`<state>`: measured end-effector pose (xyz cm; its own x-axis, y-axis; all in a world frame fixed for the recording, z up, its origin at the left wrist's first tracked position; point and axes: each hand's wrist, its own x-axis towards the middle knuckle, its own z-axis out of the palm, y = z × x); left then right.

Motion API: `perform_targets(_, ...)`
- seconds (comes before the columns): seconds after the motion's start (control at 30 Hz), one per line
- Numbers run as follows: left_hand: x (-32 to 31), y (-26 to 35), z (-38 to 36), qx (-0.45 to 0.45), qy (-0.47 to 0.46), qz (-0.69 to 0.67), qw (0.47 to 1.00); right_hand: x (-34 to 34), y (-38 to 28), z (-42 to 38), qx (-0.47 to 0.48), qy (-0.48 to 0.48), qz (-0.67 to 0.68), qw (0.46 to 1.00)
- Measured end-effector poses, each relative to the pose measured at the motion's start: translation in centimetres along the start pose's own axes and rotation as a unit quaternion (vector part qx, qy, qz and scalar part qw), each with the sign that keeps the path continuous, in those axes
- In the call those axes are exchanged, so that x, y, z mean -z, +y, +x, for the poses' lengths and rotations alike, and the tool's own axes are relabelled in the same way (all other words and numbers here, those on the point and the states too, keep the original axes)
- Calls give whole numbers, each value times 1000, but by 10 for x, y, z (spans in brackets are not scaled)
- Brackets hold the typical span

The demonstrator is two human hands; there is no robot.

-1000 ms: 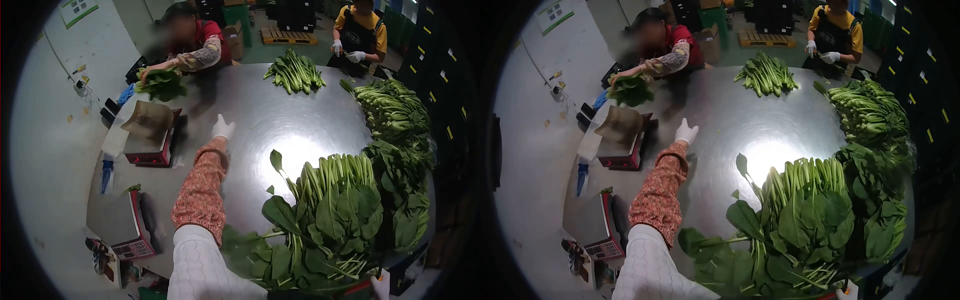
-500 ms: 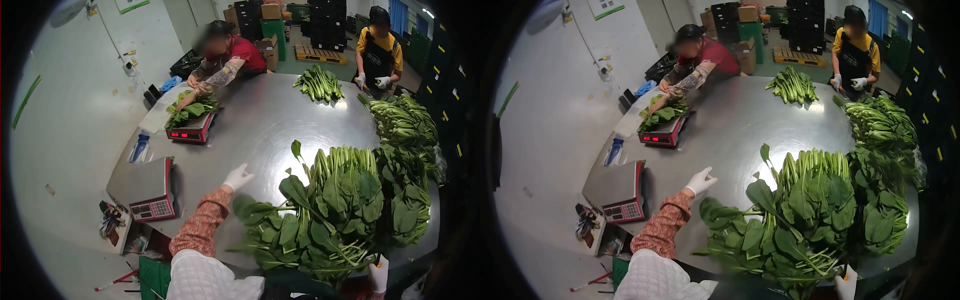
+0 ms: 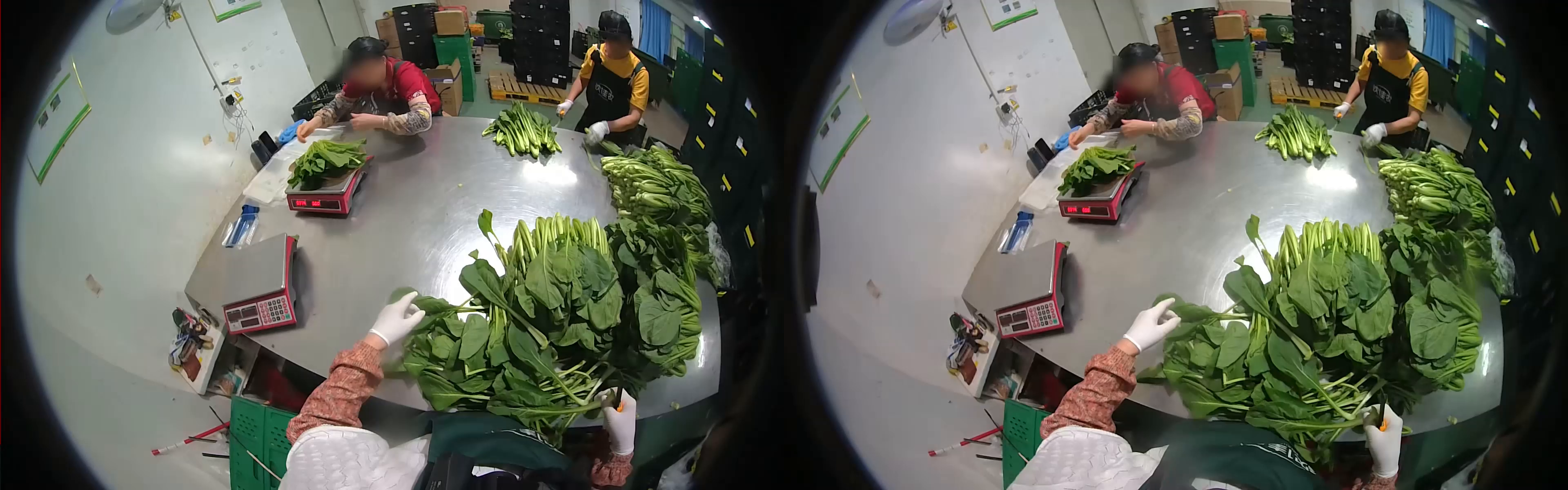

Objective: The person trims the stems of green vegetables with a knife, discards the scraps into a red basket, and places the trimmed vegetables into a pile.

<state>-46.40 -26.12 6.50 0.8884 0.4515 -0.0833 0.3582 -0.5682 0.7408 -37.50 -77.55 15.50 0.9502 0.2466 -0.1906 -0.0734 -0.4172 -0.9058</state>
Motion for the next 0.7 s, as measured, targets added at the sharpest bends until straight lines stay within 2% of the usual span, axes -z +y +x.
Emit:
perform_targets(0.13,-3,2,0,-8,-14,3,1000,5,13,-4,-16,1,1,1000)
perform_targets(0.23,7,8,28,8,53,28,998,6,12,-5,-16,9,-4,1000)
perform_targets(0.3,29,10,64,42,81,1,996,6,-1,-8,-29,12,12,999)
perform_targets(0.37,44,-16,115,46,127,-4,991,8,-4,-9,-47,19,18,999)
perform_targets(0.4,55,-18,137,67,139,-37,987,15,28,-1,-12,24,-17,1000)
perform_targets(0.43,67,-15,155,89,150,-68,982,13,29,1,-10,27,-17,999)
perform_targets(0.57,107,-24,226,140,157,-113,971,5,39,9,-48,49,32,997)
perform_targets(0.63,131,-23,257,211,143,-70,965,0,43,14,-86,49,79,992)
perform_targets(0.7,148,-42,299,250,168,-14,953,-2,31,13,-104,41,42,993)
